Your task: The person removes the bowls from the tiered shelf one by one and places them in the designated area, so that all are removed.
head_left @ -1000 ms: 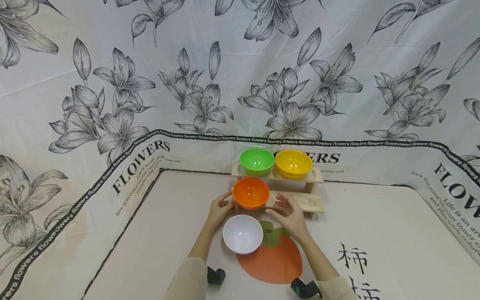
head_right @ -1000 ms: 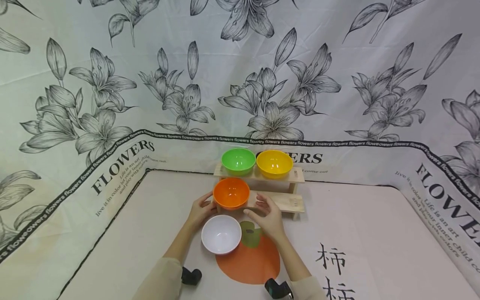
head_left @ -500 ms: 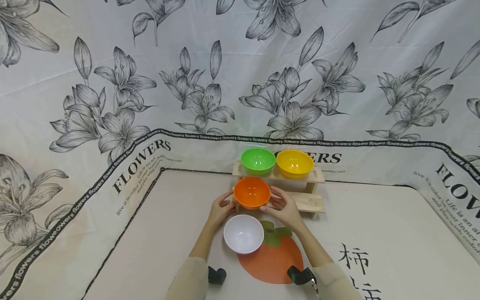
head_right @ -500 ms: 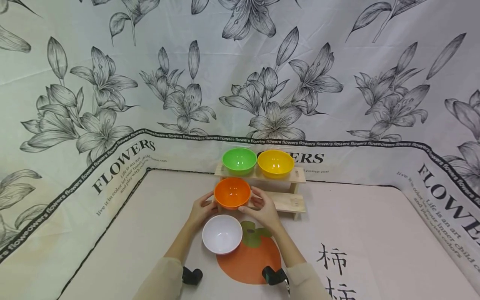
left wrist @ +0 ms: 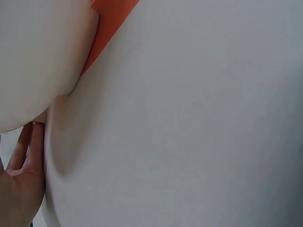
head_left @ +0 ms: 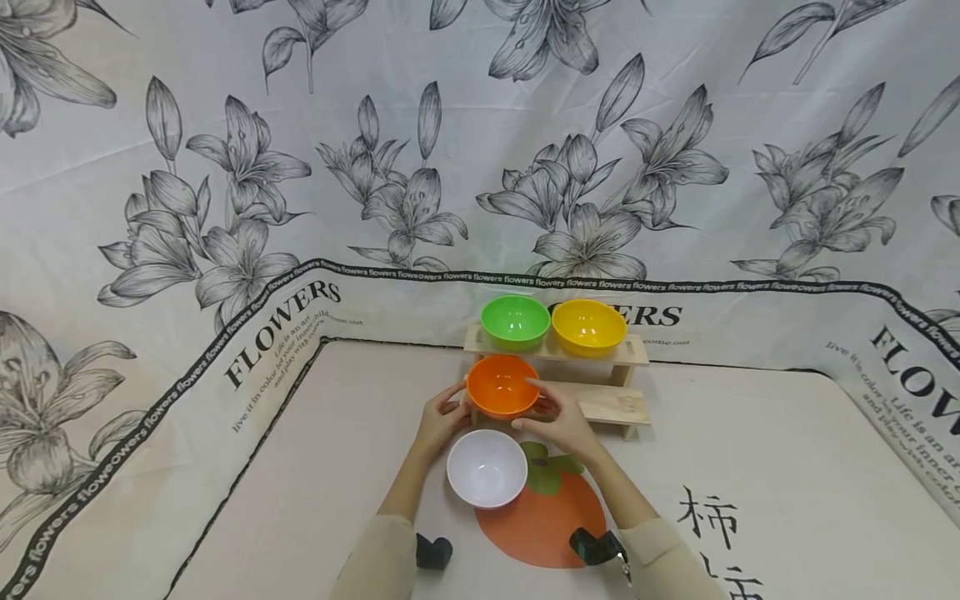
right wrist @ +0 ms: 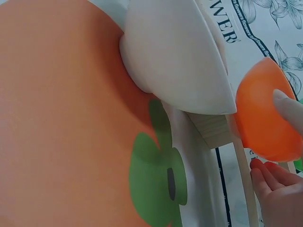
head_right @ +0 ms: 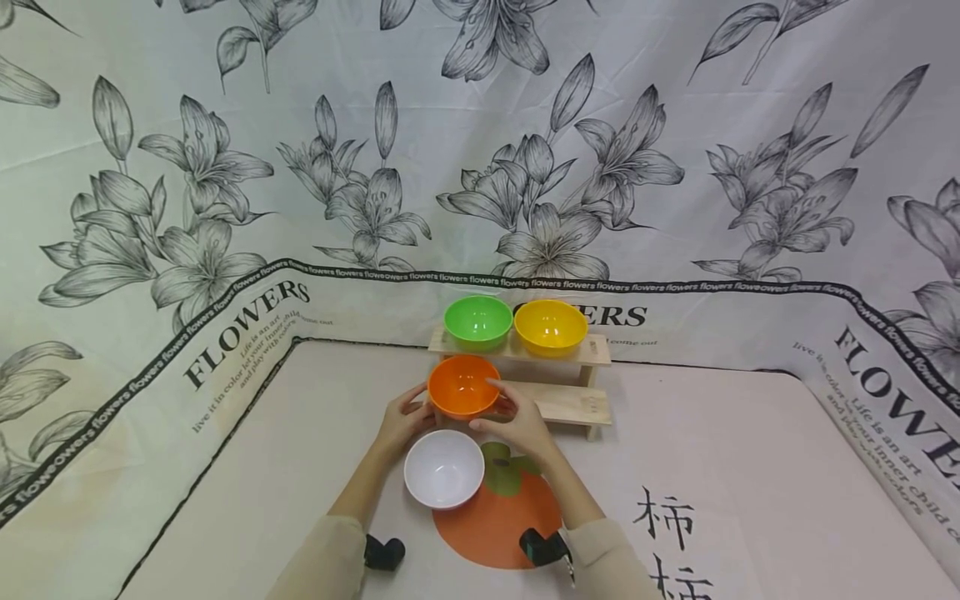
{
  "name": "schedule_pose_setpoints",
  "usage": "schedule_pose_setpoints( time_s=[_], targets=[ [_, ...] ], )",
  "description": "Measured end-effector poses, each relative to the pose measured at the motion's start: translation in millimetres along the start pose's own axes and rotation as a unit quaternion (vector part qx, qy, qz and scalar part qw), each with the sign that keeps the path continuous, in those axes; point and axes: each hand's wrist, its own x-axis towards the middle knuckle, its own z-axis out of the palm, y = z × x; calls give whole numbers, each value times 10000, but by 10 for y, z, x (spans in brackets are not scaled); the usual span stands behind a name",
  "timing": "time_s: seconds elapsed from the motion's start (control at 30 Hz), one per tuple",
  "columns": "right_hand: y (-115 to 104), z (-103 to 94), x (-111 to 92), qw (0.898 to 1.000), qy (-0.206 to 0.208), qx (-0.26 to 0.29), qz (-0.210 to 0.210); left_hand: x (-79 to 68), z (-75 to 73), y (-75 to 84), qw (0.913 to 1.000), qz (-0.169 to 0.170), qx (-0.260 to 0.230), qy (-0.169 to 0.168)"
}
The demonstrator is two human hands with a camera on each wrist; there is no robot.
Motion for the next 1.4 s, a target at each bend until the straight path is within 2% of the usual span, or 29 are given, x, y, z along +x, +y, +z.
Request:
schedule_pose_setpoints(
  time_s=[0.27,0.53,0.8,1.03,1.27,1.4],
  targets=[
    [-6,55,-50,9990,436,-43,89,3,-13,3,9998,-147,-48,-78],
    [1,38,-127,9981,572,129,205,0,-15,11,9998,-167,-7,-69],
    [-75,-9,-301,9954,904,233,234,0,-19,-9,9998,-186,-27,-108],
    [-136,-93,-471,9961,826,291,85,11,-28,-44,9998,-52,-86,-168],
    [-155,-214,-616,9968,793,0,139,-26,-46,-40,9981,488,-141,-352],
    [-166,-257,-687,9968,767,-64,235,-18,-23,-19,9997,122,-64,-215]
  ],
)
